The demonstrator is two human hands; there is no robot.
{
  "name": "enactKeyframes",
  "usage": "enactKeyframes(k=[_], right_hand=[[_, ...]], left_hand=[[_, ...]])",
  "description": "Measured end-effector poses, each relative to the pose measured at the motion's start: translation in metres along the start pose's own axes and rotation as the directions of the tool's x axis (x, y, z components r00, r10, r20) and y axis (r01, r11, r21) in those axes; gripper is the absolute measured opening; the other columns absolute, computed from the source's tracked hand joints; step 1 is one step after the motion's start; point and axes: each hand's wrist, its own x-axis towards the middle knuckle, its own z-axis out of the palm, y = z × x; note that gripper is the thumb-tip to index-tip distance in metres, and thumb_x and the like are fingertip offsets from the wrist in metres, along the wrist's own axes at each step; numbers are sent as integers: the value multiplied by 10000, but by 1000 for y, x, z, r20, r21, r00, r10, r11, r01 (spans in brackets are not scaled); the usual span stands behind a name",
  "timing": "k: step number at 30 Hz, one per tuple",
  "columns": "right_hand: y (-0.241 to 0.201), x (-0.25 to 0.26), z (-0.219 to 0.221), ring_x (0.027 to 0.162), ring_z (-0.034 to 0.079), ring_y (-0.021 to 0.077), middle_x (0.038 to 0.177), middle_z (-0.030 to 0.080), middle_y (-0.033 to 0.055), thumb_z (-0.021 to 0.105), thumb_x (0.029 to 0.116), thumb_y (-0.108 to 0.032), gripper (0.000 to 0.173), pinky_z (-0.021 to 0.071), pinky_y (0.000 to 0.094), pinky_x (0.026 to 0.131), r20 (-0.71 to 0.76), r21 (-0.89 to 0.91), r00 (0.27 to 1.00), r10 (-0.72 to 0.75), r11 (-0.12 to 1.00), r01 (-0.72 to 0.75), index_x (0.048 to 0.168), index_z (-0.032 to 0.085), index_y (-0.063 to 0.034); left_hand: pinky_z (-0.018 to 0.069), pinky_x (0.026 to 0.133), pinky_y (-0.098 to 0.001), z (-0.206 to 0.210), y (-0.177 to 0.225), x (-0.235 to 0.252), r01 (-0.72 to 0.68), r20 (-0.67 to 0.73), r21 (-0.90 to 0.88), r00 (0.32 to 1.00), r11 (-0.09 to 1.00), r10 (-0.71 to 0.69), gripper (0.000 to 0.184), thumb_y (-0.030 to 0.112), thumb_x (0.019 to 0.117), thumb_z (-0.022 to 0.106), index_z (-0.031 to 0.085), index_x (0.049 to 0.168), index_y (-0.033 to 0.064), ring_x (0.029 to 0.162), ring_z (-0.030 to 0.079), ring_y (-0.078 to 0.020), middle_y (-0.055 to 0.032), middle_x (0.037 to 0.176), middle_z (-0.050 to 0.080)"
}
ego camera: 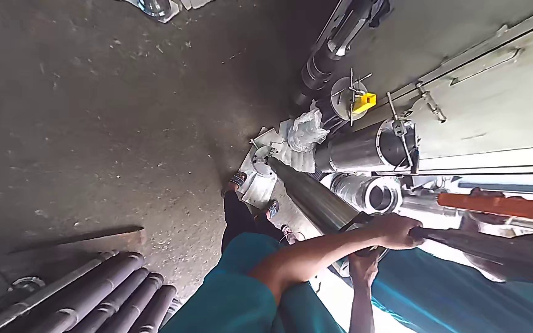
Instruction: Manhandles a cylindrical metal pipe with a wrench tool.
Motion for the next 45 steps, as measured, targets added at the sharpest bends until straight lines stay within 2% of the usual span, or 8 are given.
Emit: enactKeyframes(k=[5, 21, 26, 30, 35, 37, 40, 45], right_hand=[[5, 3, -2, 1143, 616, 513, 1262, 608, 358, 873, 788, -271, 994, 475, 674, 951, 1, 2, 1000, -11, 1000, 11, 1547, 309, 35], [10, 14, -5, 1097, 630, 512, 1214, 623, 362, 918, 728, -278, 1043, 479, 682, 923, 25, 11, 999, -26, 1000, 26, 1524, 327, 44], [-30, -8, -32, 1201, 603, 460, 1320, 586, 354, 857, 823, -233, 963, 437, 567, 1057, 108, 29, 994, -2, 1000, -1, 1518, 297, 127], [-47, -16, -45, 1255, 579, 446, 1370, 558, 355, 849, 827, -180, 923, 421, 526, 1099, 140, 18, 989, 47, 999, -51, 1507, 313, 141], [-18, -6, -20, 1050, 655, 474, 1144, 654, 354, 875, 771, -251, 824, 500, 587, 948, -30, 46, 998, -61, 997, 63, 1370, 477, 152], [-26, 0, -29, 1162, 629, 446, 1262, 626, 327, 854, 821, -265, 880, 465, 567, 1028, 111, 8, 994, 10, 1000, -11, 1464, 389, 116], [8, 17, -4, 1120, 630, 498, 1234, 625, 355, 924, 709, -286, 1020, 472, 662, 964, 25, 41, 998, -56, 998, 55, 1494, 378, 72], [8, 20, -3, 1118, 632, 503, 1234, 628, 351, 935, 711, -326, 1060, 472, 669, 958, 42, 16, 999, -35, 999, 34, 1514, 357, 56]], left_hand=[[516, 919, -595, 5, -2, 6, 0, 11, 19, 1000, 1000, 0, 345, 301, 1034, 541, 680, 1139, 3, 1073, 679, -361, -203, 1077, 713], [501, 935, -618, 2, 1, 9, 39, 33, 38, 999, 999, -40, 355, 319, 1027, 556, 673, 1179, 21, 1109, 664, -361, -197, 1118, 706], [487, 942, -624, 6, -4, 4, 44, 24, 41, 999, 998, -45, 374, 346, 1030, 545, 681, 1182, 32, 1114, 665, -361, -188, 1118, 713], [495, 928, -620, 11, -3, 5, 57, 16, 20, 998, 998, -57, 360, 323, 1022, 544, 679, 1163, 21, 1091, 669, -369, -197, 1093, 711], [511, 921, -599, 6, -6, 9, 34, 12, 31, 999, 999, -35, 344, 313, 1021, 553, 694, 1129, 19, 1062, 682, -355, -190, 1061, 721], [507, 923, -604, 1, -5, 9, 31, 21, 30, 999, 999, -31, 344, 308, 1019, 558, 691, 1137, 13, 1066, 679, -361, -196, 1064, 718], [516, 909, -601, 0, -5, 11, 35, 43, 42, 998, 999, -37, 347, 321, 1023, 560, 688, 1146, 23, 1052, 683, -351, -186, 1055, 718], [509, 916, -596, -6, -3, 13, 39, 59, 50, 997, 998, -42, 339, 304, 1022, 559, 690, 1137, 13, 1054, 679, -351, -191, 1056, 715]])
